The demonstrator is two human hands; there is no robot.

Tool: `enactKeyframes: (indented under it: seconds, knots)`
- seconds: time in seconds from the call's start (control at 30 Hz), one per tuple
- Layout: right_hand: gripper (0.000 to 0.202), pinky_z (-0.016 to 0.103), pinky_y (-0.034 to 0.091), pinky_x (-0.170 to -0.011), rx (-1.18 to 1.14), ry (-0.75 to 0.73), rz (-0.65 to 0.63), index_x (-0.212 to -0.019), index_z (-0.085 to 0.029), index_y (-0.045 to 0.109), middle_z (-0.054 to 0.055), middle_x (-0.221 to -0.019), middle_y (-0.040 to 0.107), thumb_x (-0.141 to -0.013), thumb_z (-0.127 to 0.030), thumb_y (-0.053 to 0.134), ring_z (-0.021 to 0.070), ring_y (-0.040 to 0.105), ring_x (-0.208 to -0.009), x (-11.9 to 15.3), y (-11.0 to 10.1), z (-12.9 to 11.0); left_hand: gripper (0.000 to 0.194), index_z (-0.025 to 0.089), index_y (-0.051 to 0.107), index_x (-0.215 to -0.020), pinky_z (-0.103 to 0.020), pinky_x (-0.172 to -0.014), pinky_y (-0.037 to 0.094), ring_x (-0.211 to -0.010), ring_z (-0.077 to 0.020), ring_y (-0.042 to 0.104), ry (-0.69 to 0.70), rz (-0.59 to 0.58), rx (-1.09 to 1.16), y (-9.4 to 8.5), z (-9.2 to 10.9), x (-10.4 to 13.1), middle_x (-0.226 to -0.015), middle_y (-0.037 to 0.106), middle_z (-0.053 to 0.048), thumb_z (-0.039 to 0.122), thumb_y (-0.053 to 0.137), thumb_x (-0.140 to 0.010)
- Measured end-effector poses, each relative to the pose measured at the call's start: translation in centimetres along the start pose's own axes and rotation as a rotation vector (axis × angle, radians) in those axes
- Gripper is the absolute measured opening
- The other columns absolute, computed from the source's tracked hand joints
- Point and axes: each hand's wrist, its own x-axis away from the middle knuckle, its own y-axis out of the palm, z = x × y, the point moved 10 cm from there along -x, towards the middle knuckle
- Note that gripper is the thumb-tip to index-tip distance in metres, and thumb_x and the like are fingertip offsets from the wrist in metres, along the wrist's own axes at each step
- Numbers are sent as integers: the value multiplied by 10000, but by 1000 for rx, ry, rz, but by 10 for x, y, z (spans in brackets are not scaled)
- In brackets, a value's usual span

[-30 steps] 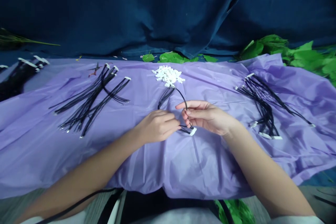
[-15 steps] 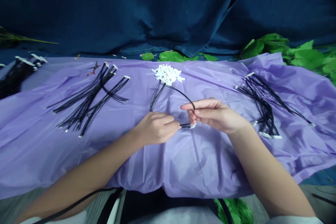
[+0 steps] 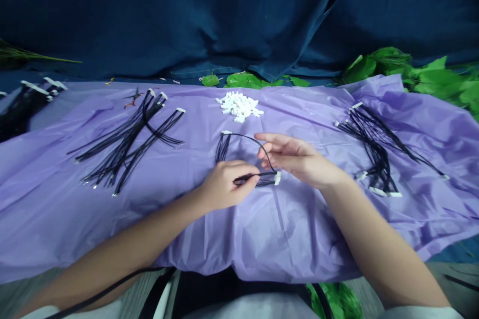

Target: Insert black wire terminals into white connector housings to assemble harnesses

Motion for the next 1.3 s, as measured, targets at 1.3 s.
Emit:
enactKeyframes:
  seconds: [1.3]
  knots:
    - [873, 218, 513, -667, -14, 45, -214, -1424, -316, 327, 65, -1217, 572, -684, -10, 675, 117, 511, -855, 9, 21, -1, 145, 156, 618, -947, -249, -809, 496, -880, -118, 621, -28, -228, 85, 4, 11, -14, -987, 674, -39, 141, 491, -880]
